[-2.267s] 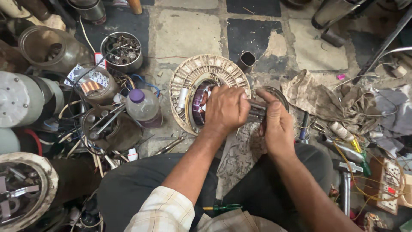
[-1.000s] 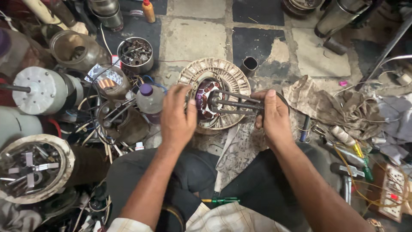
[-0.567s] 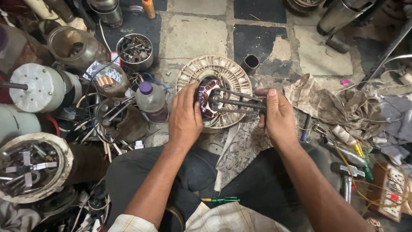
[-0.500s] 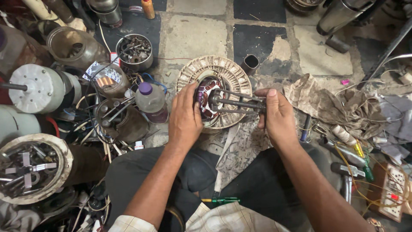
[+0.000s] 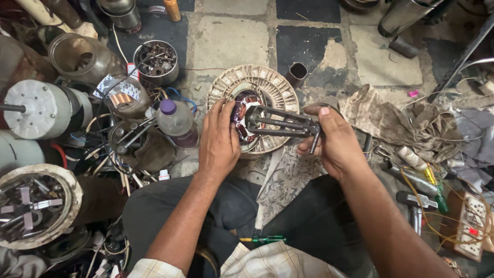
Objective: The person sits on the floor and uses a metal puller tool to work on a disassembled electric motor stator. They tighten the tool's screw to apply pressure to the central component, then loosen it to remove the part.
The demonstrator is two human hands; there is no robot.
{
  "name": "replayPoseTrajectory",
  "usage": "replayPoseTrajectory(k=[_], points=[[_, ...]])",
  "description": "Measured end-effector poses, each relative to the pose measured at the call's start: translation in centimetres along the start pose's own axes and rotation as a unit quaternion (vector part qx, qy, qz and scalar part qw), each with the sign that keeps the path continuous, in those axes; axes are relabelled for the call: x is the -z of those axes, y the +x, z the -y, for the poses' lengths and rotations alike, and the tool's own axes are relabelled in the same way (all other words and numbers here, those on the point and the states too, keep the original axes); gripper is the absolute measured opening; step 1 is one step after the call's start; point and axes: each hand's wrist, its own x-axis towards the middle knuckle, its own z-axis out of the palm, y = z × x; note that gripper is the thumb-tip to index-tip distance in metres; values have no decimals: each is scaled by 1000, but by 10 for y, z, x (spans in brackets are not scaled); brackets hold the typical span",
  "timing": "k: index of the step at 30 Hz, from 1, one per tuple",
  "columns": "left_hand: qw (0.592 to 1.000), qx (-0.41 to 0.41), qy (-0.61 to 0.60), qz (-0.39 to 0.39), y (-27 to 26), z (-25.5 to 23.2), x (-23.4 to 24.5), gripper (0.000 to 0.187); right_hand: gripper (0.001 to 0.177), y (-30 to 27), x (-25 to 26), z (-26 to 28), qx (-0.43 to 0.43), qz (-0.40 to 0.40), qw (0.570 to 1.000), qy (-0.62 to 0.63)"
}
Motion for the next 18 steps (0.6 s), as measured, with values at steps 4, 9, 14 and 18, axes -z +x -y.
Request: replayPoseTrajectory(k=[4, 9, 14, 18], points=[[1000, -5, -2, -5, 1, -2, 1, 58, 46, 2, 2, -1, -12, 3, 1000, -1], [992, -84, 62, -65, 3, -18, 11, 47, 50, -7, 15, -7, 163, -82, 942, -281], [988, -79, -126, 48, 47, -40, -23, 28, 64, -17, 20, 5, 486, -33, 605, -630], [957, 26, -47, 286, 79, -48, -44, 33, 76, 0, 12, 15, 523, 56, 490, -695]])
